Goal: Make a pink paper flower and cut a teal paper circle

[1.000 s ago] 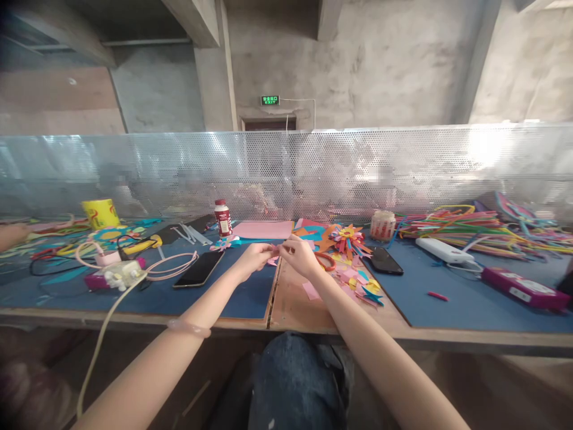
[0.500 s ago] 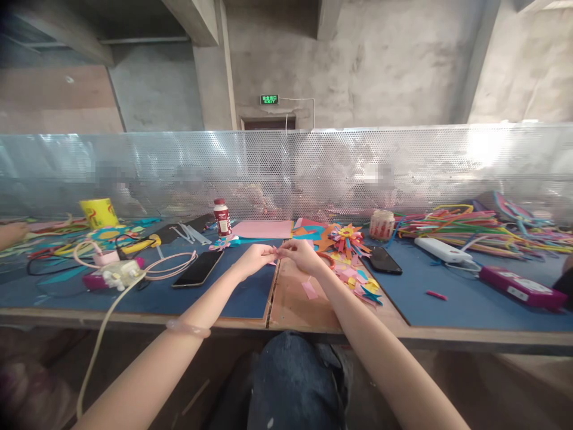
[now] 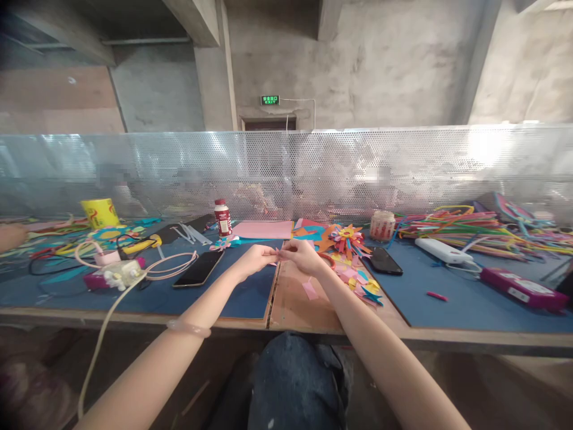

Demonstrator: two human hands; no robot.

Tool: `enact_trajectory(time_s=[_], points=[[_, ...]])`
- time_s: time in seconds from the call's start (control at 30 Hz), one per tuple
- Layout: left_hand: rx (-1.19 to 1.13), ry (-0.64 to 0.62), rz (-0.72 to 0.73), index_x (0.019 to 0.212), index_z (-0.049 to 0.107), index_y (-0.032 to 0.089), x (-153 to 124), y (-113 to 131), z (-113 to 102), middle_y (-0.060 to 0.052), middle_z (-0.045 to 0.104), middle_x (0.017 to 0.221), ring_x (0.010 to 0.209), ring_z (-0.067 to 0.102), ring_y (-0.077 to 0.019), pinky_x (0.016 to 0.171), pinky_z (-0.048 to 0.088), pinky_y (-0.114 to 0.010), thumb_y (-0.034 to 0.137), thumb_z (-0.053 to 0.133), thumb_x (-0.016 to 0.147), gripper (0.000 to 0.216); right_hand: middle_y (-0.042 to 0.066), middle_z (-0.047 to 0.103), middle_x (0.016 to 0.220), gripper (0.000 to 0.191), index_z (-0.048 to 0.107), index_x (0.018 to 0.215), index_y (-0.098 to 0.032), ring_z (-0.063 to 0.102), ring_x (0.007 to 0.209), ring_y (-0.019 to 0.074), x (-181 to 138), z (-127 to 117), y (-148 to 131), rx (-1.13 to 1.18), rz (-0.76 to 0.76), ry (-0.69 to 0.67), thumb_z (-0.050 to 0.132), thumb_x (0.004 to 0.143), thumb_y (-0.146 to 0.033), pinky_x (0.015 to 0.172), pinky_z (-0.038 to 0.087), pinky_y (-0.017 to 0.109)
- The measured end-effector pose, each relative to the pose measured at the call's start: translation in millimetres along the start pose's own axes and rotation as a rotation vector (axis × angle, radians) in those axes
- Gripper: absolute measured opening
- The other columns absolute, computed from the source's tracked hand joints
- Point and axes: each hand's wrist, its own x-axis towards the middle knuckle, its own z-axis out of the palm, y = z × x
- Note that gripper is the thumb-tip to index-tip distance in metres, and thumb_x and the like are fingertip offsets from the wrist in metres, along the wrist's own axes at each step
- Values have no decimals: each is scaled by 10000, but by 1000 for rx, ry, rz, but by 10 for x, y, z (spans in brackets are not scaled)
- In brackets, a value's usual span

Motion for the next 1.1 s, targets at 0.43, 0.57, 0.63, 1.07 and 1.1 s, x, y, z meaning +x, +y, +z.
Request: enact_trajectory(time_s=[0.43, 0.57, 0.63, 1.07, 1.1], points=[[-212, 16, -52, 766, 618, 117, 3, 17, -55, 89, 315, 468, 369, 189, -26, 395, 111, -221, 473, 673, 631, 384, 29, 630, 800, 328, 645, 843, -155, 551, 759, 150, -5, -10, -87, -8, -14, 42, 497, 814, -447, 692, 405, 266], [-299, 48, -33, 825, 600, 127, 6, 42, -62, 97, 272, 488, 369, 158, -20, 387, 95, -223, 488, 656, 664, 400, 26, 621, 803, 301, 630, 832, -159, 544, 760, 142, -25, 21, -167, 20, -11, 73, 523, 798, -438, 684, 396, 250], [-320, 47, -28, 818, 599, 126, 1, 49, -55, 93, 283, 494, 368, 167, -17, 385, 91, -222, 488, 659, 666, 397, 16, 612, 774, 279, 614, 810, -163, 539, 718, 130, -34, 45, -184, 47, -8, 82, 568, 764, -434, 658, 394, 240], [-342, 87, 89, 923, 599, 156, 18, 72, -45, -27, 586, 793, 655, 549, -109, 516, 387, -192, 413, 540, 746, 318, -85, 338, 493, 251, 540, 702, -180, 274, 376, 47, -22, 52, -121, 205, 139, 99, 596, 714, -424, 367, 184, 199], [-332, 91, 99, 921, 601, 150, 18, 73, -44, -35, 593, 806, 683, 558, -119, 538, 402, -200, 412, 539, 749, 320, -85, 336, 491, 246, 537, 699, -179, 275, 374, 46, -22, 52, -121, 210, 145, 99, 599, 710, -418, 367, 184, 198]])
